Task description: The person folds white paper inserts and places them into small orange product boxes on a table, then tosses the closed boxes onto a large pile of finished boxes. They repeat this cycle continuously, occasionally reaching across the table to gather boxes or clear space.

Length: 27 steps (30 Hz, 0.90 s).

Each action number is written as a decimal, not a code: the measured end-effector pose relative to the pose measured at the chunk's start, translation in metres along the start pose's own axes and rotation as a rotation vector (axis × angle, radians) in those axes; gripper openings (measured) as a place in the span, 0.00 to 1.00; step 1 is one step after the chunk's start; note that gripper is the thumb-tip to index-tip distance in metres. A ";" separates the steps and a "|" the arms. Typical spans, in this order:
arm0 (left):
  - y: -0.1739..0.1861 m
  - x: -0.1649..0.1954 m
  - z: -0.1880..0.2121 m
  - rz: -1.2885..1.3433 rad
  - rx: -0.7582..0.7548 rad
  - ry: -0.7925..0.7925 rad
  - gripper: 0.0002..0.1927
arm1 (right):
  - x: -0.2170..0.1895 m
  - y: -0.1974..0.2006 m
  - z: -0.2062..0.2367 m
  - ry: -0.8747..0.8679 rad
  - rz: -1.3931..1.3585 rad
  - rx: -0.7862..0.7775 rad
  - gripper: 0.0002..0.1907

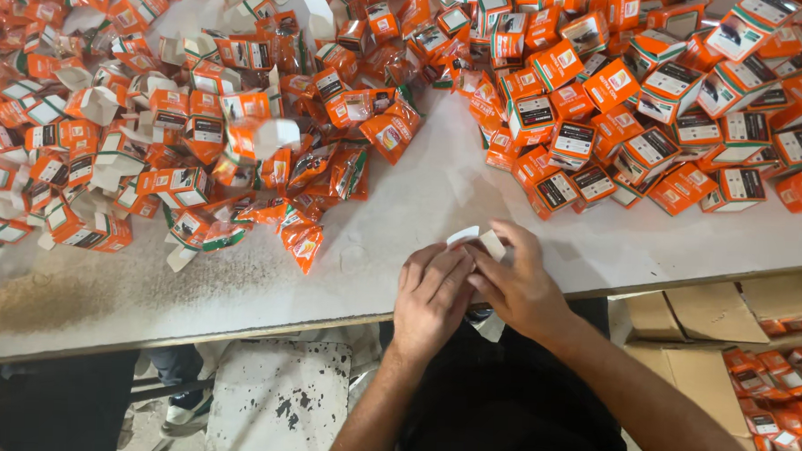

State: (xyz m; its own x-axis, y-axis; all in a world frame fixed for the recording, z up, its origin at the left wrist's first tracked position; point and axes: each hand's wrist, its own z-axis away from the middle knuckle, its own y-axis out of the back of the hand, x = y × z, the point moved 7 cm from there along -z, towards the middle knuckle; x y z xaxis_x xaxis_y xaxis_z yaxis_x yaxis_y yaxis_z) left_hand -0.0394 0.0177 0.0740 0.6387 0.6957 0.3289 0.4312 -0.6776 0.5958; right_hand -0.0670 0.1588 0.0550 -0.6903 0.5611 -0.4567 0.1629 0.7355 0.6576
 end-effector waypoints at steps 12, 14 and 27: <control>-0.016 -0.021 0.008 0.211 -0.058 0.307 0.20 | 0.021 0.000 0.000 -0.002 -0.131 -0.090 0.16; -0.021 -0.025 0.009 0.240 -0.109 0.311 0.19 | 0.038 -0.009 0.002 -0.267 -0.343 -0.125 0.13; -0.036 -0.040 0.025 0.305 -0.154 0.412 0.31 | 0.016 -0.001 -0.008 0.003 -0.259 -0.066 0.19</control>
State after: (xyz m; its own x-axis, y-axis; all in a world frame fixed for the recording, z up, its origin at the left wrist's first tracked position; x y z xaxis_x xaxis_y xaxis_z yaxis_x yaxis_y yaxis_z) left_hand -0.0642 0.0087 0.0208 0.4040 0.5299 0.7456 0.1474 -0.8422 0.5187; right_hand -0.0838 0.1636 0.0519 -0.7050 0.3563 -0.6133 -0.0659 0.8280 0.5568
